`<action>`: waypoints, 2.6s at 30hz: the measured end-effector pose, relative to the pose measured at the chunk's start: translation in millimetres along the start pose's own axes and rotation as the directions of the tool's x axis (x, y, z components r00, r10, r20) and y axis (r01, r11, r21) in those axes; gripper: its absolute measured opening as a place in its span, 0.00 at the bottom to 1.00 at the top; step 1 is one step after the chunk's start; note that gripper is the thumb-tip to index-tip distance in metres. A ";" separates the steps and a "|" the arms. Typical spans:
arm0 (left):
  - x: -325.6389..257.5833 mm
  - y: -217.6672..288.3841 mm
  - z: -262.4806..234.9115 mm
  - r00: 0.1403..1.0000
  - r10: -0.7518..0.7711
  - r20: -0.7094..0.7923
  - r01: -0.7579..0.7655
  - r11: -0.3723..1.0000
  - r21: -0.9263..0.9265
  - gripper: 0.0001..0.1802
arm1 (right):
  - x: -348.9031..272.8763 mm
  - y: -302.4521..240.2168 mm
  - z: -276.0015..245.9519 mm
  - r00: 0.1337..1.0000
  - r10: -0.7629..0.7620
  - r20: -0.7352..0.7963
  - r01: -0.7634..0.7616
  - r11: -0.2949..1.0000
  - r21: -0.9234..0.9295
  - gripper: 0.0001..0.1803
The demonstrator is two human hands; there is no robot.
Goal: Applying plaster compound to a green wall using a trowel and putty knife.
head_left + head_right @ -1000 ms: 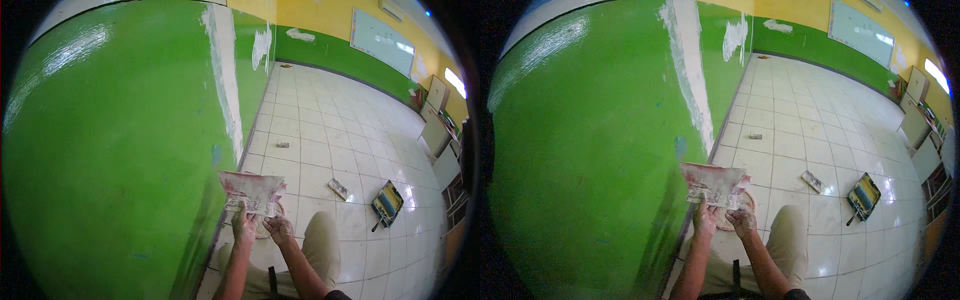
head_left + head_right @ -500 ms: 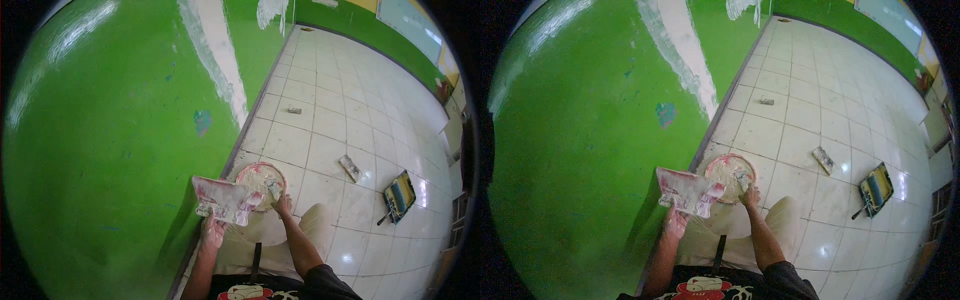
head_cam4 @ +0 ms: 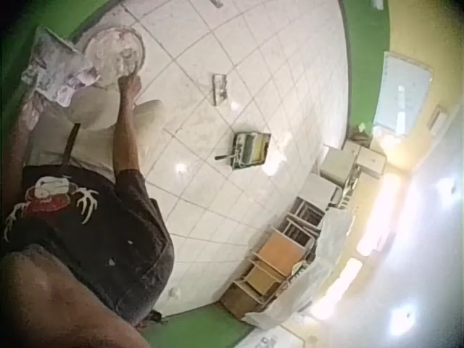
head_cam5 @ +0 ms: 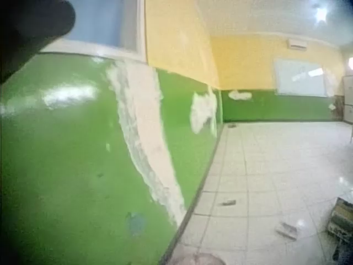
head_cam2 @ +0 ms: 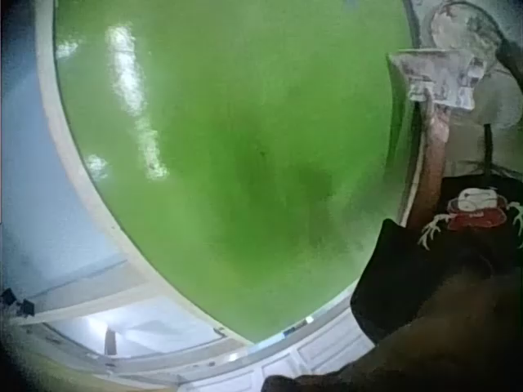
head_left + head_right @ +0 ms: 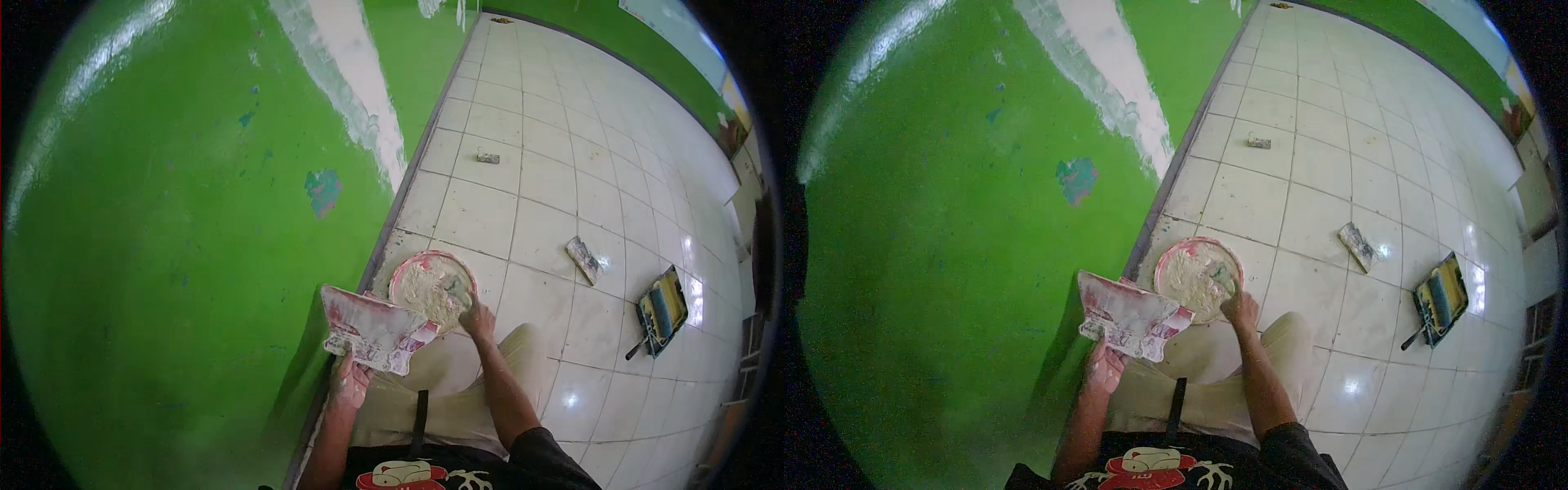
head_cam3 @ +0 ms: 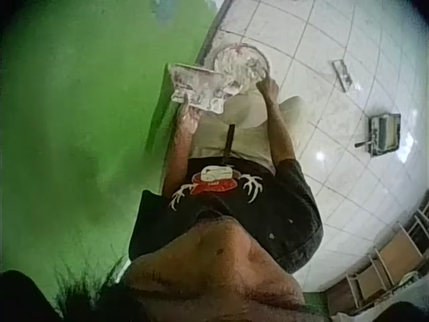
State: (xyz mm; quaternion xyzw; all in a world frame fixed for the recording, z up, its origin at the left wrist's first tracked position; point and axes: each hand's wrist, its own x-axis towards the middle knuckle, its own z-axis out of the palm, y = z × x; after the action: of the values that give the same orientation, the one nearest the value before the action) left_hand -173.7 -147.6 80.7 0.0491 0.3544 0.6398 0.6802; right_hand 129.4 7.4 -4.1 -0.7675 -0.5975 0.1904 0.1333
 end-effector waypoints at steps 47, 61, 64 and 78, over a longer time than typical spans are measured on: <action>37.2 -68.1 -129.1 0.999 -0.042 -0.001 0.041 0.971 0.235 0.19 | 245.5 -11.1 -9.9 0.306 -0.838 0.453 0.946 0.320 -0.048 0.19; 16.4 -41.6 -109.8 0.993 -0.106 -0.048 0.107 0.994 0.008 0.29 | 190.0 -24.7 46.1 0.412 -0.785 0.463 0.876 0.481 0.035 0.16; 15.7 -33.0 -102.3 0.971 -0.225 -0.082 0.206 0.960 -0.190 0.27 | 172.8 -25.1 47.1 0.462 -0.772 0.436 0.791 0.581 0.191 0.15; 42.7 -10.1 9.6 0.968 -0.118 -0.221 0.083 0.983 -0.161 0.31 | 71.3 -43.5 -88.9 0.782 -0.613 0.112 0.549 0.763 0.340 0.16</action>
State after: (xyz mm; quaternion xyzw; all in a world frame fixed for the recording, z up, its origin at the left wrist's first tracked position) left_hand -162.9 -107.0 64.6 -0.0950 0.3834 0.6308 0.6679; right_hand 147.0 89.3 84.5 -0.4894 -0.7830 0.3069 0.2306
